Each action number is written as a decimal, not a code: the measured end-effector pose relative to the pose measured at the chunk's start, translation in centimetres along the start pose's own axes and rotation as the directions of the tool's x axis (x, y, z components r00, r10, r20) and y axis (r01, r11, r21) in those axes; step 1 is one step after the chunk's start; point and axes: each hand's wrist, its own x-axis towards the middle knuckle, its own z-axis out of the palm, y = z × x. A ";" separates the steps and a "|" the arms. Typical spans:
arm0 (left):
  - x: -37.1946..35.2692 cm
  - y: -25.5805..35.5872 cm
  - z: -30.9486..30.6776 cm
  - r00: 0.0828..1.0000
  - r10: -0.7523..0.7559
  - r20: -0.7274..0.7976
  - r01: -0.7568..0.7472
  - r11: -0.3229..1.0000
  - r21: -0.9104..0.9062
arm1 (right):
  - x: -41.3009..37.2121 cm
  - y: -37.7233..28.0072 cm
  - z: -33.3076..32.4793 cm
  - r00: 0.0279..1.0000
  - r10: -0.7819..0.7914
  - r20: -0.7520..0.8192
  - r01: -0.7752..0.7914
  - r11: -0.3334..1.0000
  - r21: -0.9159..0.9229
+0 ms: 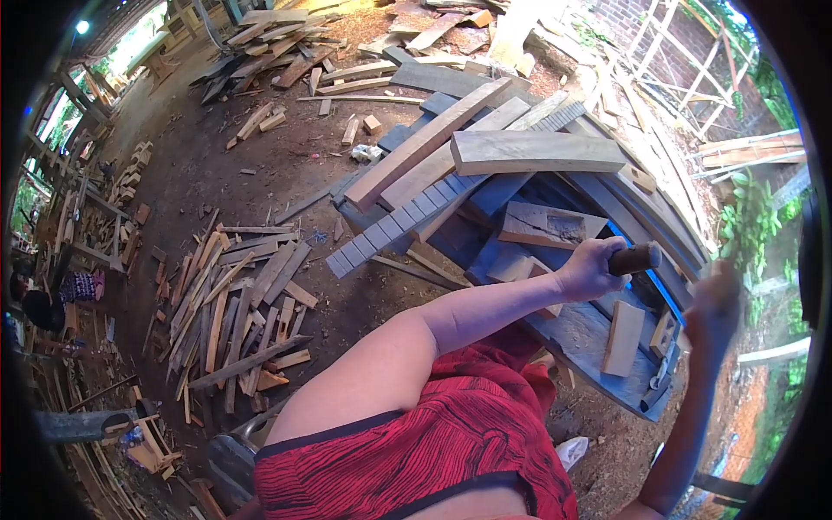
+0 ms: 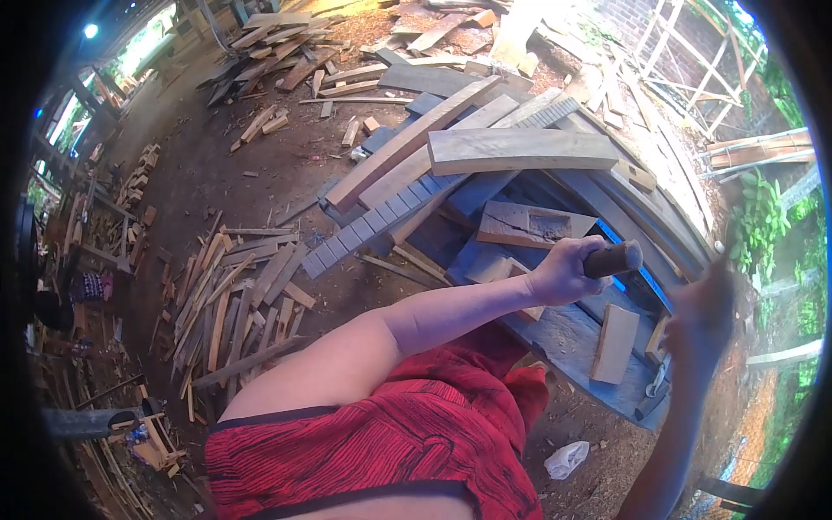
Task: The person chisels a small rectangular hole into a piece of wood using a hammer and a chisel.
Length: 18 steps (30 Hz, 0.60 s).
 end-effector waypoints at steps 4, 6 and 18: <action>-0.1 -0.2 0.0 0.999 -0.016 0.029 0.016 1.000 -0.012 | 1.4 0.7 -1.4 0.828 -0.034 0.560 0.059 0.998 -0.027; -0.5 -0.6 0.2 1.000 0.009 0.006 -0.008 0.999 -0.038 | 2.8 1.2 -3.8 0.949 0.024 0.316 -0.014 0.999 -0.036; -0.3 -0.8 0.0 1.000 -0.004 0.026 0.004 1.000 0.002 | 2.2 0.2 -3.6 0.969 0.002 0.247 -0.059 0.973 0.223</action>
